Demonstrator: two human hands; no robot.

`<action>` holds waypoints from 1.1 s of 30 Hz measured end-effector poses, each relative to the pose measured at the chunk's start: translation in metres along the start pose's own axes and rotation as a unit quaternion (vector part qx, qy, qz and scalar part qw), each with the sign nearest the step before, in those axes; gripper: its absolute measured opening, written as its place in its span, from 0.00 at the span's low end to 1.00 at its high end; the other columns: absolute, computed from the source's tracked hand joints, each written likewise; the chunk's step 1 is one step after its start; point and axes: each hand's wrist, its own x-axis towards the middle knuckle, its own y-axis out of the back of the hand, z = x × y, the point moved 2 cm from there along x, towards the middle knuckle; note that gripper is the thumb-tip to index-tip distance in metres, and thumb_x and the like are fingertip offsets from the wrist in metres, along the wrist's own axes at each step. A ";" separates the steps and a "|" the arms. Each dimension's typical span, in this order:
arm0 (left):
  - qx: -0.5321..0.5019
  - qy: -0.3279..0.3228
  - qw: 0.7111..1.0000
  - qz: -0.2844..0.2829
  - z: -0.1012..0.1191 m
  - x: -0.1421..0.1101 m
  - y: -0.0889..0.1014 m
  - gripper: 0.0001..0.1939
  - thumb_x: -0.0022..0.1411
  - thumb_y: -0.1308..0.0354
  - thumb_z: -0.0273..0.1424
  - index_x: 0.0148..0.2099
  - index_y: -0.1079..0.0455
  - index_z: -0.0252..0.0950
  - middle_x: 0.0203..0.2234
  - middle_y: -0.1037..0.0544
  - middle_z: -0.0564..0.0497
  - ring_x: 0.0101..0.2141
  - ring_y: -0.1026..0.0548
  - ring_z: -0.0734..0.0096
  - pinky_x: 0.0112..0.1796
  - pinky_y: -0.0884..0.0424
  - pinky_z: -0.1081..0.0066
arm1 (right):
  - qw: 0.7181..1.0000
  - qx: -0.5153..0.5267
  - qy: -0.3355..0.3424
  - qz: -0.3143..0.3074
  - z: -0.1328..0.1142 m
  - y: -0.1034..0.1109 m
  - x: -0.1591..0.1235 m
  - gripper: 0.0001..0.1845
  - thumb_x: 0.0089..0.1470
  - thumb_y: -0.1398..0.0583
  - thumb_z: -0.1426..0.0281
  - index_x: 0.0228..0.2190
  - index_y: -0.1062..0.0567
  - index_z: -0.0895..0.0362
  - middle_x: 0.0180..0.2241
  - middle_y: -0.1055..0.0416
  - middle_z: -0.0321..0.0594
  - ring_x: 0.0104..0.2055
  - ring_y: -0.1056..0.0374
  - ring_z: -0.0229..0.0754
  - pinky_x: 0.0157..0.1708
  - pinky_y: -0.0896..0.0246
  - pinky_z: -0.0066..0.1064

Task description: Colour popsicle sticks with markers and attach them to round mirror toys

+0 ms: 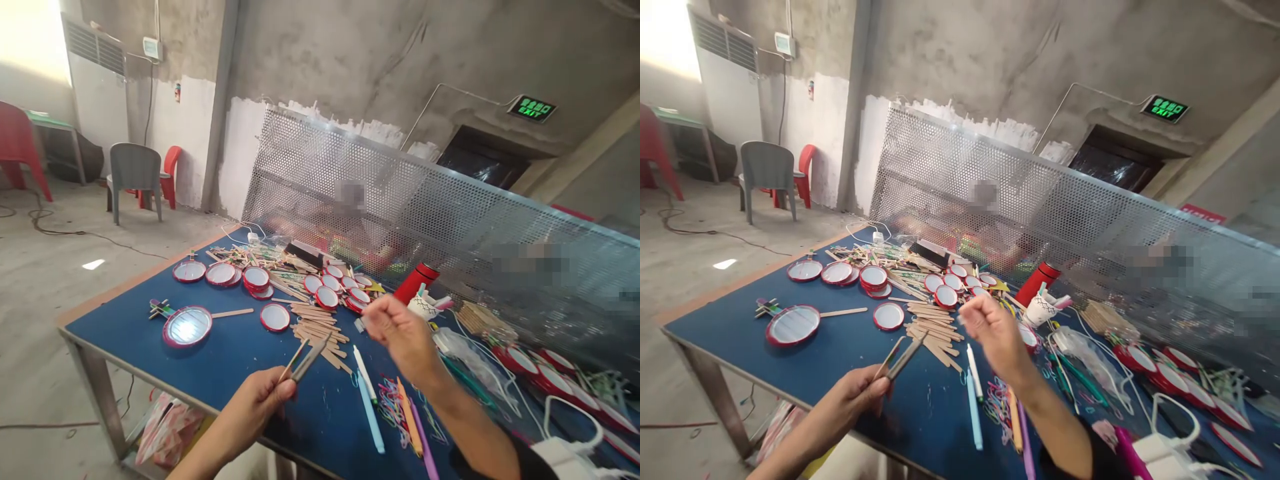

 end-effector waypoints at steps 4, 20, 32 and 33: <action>-0.041 0.011 0.999 0.015 -0.004 0.000 0.003 0.35 0.59 0.50 0.68 0.30 0.37 0.38 0.25 0.37 0.57 0.27 0.35 0.69 0.32 0.40 0.71 | 0.995 0.064 -0.006 0.073 -0.001 0.037 0.017 0.27 0.45 0.27 0.46 0.26 0.27 0.55 0.15 0.45 0.24 0.18 0.50 0.30 0.19 0.56 0.24; -0.084 0.025 0.996 0.031 -0.015 -0.002 0.000 0.37 0.59 0.49 0.68 0.33 0.30 0.35 0.21 0.43 0.59 0.25 0.44 0.72 0.28 0.50 0.71 | 0.987 0.020 -0.142 -0.080 0.035 0.006 -0.023 0.26 0.53 0.34 0.45 0.36 0.28 0.54 0.24 0.28 0.34 0.24 0.32 0.37 0.20 0.47 0.26; -0.068 0.041 0.996 0.037 -0.009 0.001 0.003 0.39 0.57 0.49 0.70 0.32 0.30 0.34 0.21 0.37 0.57 0.25 0.43 0.72 0.28 0.49 0.71 | 0.948 -0.165 -0.180 -0.203 0.036 -0.022 -0.036 0.08 0.53 0.39 0.64 0.33 0.24 0.55 0.26 0.33 0.32 0.31 0.35 0.37 0.33 0.42 0.29; -0.075 0.043 0.996 0.038 -0.009 0.001 0.003 0.39 0.57 0.48 0.70 0.32 0.30 0.34 0.21 0.37 0.57 0.25 0.43 0.72 0.28 0.50 0.71 | 0.945 -0.167 -0.189 -0.207 0.037 -0.022 -0.037 0.08 0.53 0.39 0.64 0.32 0.24 0.55 0.25 0.35 0.31 0.30 0.36 0.37 0.32 0.42 0.28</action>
